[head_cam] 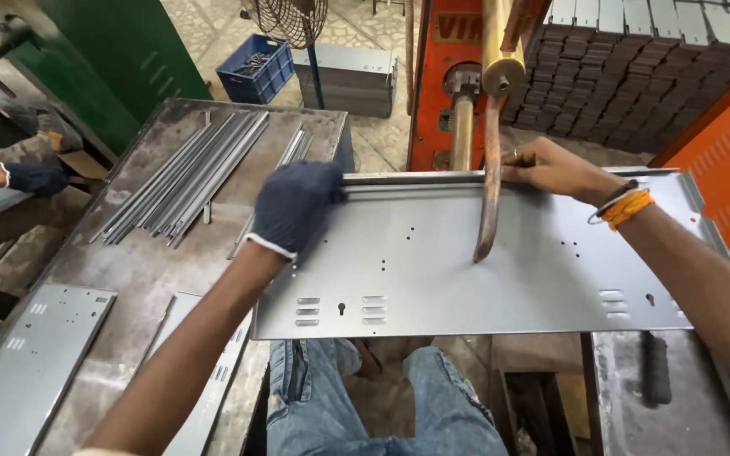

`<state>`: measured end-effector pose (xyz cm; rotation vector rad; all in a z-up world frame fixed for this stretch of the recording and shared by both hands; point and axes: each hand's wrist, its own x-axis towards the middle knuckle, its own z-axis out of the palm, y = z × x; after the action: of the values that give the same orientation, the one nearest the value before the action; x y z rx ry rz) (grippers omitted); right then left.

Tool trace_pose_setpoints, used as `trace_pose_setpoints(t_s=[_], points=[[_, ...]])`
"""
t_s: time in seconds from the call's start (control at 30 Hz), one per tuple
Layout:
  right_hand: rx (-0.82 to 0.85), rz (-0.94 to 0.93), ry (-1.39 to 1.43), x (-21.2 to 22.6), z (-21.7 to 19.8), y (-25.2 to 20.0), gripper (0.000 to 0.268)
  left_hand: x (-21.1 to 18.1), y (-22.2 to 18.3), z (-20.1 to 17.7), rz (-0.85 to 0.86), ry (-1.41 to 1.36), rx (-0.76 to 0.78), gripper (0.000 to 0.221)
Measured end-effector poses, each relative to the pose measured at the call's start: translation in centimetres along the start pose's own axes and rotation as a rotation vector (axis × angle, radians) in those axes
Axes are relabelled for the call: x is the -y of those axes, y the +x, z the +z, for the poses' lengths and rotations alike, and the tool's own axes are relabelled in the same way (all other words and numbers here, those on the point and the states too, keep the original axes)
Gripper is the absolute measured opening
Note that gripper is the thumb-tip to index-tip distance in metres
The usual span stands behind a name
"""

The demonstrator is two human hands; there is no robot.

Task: Spot welding thin metal strips onto larger metal panels using an industrial spot welding machine.

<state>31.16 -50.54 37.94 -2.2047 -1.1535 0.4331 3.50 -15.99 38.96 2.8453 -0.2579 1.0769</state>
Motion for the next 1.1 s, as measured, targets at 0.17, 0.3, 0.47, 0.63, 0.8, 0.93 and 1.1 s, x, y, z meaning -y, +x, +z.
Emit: trace_pose_setpoints(t_s=[0.17, 0.3, 0.47, 0.63, 0.8, 0.93, 1.1], points=[[-0.036, -0.170, -0.117, -0.3, 0.7, -0.9, 0.026, -0.3, 1.8, 0.9, 0.018, 0.135, -0.034, 0.010], [-0.153, -0.002, -0.184, 1.0, 1.8, -2.0, 0.025, 2.1, 2.0, -0.1, -0.065, 0.054, -0.028, 0.013], [-0.250, -0.041, -0.289, -1.1, 3.0, -2.2, 0.020, 5.8, 0.8, 0.0, -0.373, -0.214, 0.285, 0.014], [-0.276, -0.003, -0.311, 1.3, 3.5, -2.3, 0.020, 6.5, -0.4, 1.7, -0.422, -0.482, 0.205, 0.021], [-0.318, -0.134, -0.289, 0.5, 3.9, -2.3, 0.019, 7.4, -0.6, 3.0, -0.395, -0.460, 0.180, 0.022], [-0.325, -0.182, -0.249, 0.0, 3.9, -2.3, 0.020, 7.8, -0.6, 3.3, -0.404, -0.528, 0.205, 0.024], [-0.278, 0.038, -0.368, -0.1, 3.8, -1.9, 0.017, 7.3, -0.4, 2.3, -0.458, -0.790, 0.174, 0.029]])
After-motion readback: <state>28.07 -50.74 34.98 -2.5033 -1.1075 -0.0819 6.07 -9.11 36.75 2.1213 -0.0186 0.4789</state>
